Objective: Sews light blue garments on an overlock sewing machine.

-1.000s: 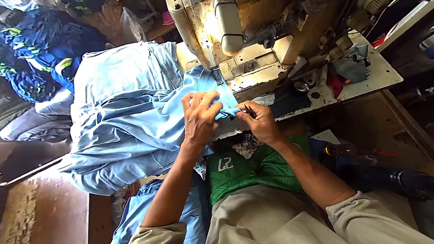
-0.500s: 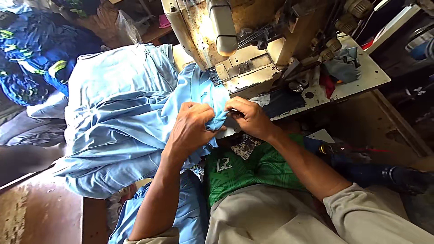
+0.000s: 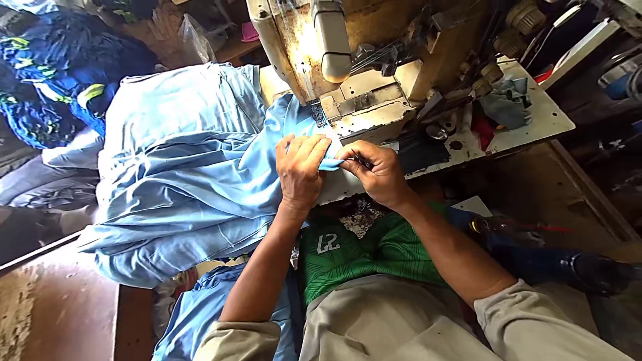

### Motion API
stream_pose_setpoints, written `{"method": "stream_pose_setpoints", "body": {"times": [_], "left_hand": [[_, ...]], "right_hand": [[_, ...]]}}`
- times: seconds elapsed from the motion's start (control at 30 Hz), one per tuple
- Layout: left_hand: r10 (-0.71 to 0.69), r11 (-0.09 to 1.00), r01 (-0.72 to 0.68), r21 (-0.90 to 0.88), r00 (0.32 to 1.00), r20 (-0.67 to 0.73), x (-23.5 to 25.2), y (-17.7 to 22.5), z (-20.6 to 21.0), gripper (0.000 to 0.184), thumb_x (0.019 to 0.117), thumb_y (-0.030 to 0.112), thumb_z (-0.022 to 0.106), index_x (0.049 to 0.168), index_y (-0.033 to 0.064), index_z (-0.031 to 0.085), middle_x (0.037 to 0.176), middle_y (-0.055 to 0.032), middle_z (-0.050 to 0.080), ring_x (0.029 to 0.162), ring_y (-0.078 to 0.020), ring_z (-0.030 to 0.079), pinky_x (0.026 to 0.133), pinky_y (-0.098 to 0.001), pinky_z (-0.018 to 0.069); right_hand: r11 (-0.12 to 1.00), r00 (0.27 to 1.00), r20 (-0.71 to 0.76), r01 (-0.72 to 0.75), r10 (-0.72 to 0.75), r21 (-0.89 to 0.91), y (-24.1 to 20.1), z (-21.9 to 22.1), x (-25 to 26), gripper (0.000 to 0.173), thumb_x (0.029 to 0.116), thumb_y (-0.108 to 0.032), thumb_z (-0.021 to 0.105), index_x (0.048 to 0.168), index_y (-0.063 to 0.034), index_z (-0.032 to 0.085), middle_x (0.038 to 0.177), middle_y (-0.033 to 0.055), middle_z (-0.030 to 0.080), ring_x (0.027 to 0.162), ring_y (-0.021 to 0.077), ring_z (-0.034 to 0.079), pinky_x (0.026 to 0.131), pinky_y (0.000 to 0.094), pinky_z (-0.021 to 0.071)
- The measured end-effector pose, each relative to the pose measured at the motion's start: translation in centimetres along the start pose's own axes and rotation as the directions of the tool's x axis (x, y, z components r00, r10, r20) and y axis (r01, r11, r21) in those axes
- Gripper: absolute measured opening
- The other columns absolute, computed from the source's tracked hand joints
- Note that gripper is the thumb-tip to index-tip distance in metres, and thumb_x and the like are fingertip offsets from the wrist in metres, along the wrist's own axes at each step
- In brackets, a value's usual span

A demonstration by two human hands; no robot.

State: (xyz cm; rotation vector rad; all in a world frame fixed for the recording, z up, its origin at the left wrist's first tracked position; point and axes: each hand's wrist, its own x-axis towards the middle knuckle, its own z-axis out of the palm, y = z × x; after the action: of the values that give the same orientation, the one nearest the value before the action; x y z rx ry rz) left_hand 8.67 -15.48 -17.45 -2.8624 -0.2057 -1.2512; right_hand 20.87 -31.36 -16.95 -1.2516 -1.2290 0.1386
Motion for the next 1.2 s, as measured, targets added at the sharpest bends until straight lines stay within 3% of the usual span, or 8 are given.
{"method": "stream_pose_setpoints", "body": {"times": [0.33,0.47,0.67,0.8,1.0,1.07,1.17,1.2], "left_hand": [[0.144,0.99,-0.143,-0.015,0.985,0.091,0.2,-1.4,-2.2,0.025,0.0919,0.008,0.063,0.113,0.0105,0.077,0.122,-0.0063,0.073,0.11,-0.0269,0.068,0.107,-0.0534,0.0429],[0.185,0.983,-0.183,-0.024,0.97,0.157,1.1,-2.0,-2.8,0.023,0.0903,0.01,0.066,0.111,0.0093,0.077,0.12,-0.0071,0.073,0.107,-0.0281,0.068,0.106,-0.0542,0.0433],[0.172,0.983,-0.184,0.015,0.945,0.279,3.7,-4.4,-3.0,0.022,0.0965,0.018,0.06,0.112,0.0137,0.075,0.118,-0.0043,0.073,0.103,-0.0282,0.067,0.1,-0.052,0.0435],[0.124,0.991,-0.133,0.019,0.958,0.258,4.6,-5.7,-2.5,0.024,0.0961,0.017,0.059,0.113,0.0153,0.076,0.117,-0.0028,0.074,0.103,-0.0271,0.066,0.097,-0.0503,0.0451],[0.148,0.983,-0.109,-0.147,0.945,0.291,4.0,-4.3,-3.6,0.018,0.0952,0.012,0.059,0.105,0.0099,0.074,0.122,-0.0064,0.07,0.112,-0.0272,0.062,0.095,-0.0467,0.0469],[0.173,0.978,-0.104,-0.181,0.892,0.417,3.8,-4.0,-5.3,0.015,0.0919,0.021,0.064,0.098,0.0105,0.074,0.125,-0.0097,0.064,0.118,-0.031,0.057,0.098,-0.0509,0.0444],[0.08,0.997,-0.072,-0.036,0.83,0.552,3.6,-6.4,-8.0,0.049,0.0934,0.063,0.061,0.09,0.0151,0.073,0.131,-0.0128,0.06,0.127,-0.0367,0.052,0.104,-0.0608,0.0404],[0.011,0.998,-0.046,0.047,0.824,0.567,3.5,-7.6,-9.2,0.057,0.0917,0.069,0.059,0.09,0.0141,0.073,0.132,-0.0147,0.06,0.128,-0.04,0.052,0.104,-0.0649,0.0395]], "right_hand": [[0.987,0.993,-0.022,-0.108,0.112,0.122,1.9,0.2,-1.7,0.009,0.096,0.002,0.066,0.104,-0.0001,0.07,0.106,0.0092,0.071,0.083,0.0127,0.067,0.068,0.027,0.0578],[0.985,0.989,-0.053,-0.134,0.14,0.106,2.1,0.4,-1.3,0.01,0.0956,0.001,0.068,0.105,-0.001,0.07,0.102,0.0073,0.072,0.073,0.0094,0.063,0.061,0.0233,0.0532],[0.983,0.983,-0.074,-0.165,0.17,0.075,2.7,1.3,0.2,0.009,0.097,0.0,0.066,0.105,-0.003,0.067,0.095,0.0068,0.068,0.069,0.0103,0.061,0.057,0.0232,0.0524],[0.988,0.989,-0.114,-0.075,0.091,0.136,4.5,2.5,2.7,0.009,0.0959,0.004,0.063,0.103,0.0029,0.068,0.104,0.0123,0.072,0.091,0.0159,0.069,0.078,0.0305,0.0598],[0.994,0.989,-0.131,-0.058,0.071,0.098,5.1,3.1,4.1,0.013,0.096,0.006,0.06,0.105,0.0015,0.07,0.104,0.0102,0.072,0.094,0.0152,0.069,0.082,0.0313,0.0593],[0.996,0.99,-0.13,-0.053,0.062,0.072,5.1,3.2,3.9,0.014,0.0961,0.006,0.06,0.105,0.0013,0.07,0.106,0.0104,0.073,0.097,0.0158,0.069,0.085,0.0323,0.0594],[0.999,0.992,-0.118,-0.042,0.038,-0.03,4.5,3.0,3.6,0.015,0.0967,0.006,0.059,0.105,0.0002,0.07,0.104,0.0096,0.072,0.094,0.0142,0.069,0.083,0.0305,0.0596],[0.995,0.994,-0.099,-0.055,0.047,-0.078,4.0,2.8,3.3,0.013,0.0978,0.005,0.059,0.106,-0.0009,0.069,0.102,0.009,0.07,0.09,0.0129,0.068,0.08,0.0286,0.0584]]}}
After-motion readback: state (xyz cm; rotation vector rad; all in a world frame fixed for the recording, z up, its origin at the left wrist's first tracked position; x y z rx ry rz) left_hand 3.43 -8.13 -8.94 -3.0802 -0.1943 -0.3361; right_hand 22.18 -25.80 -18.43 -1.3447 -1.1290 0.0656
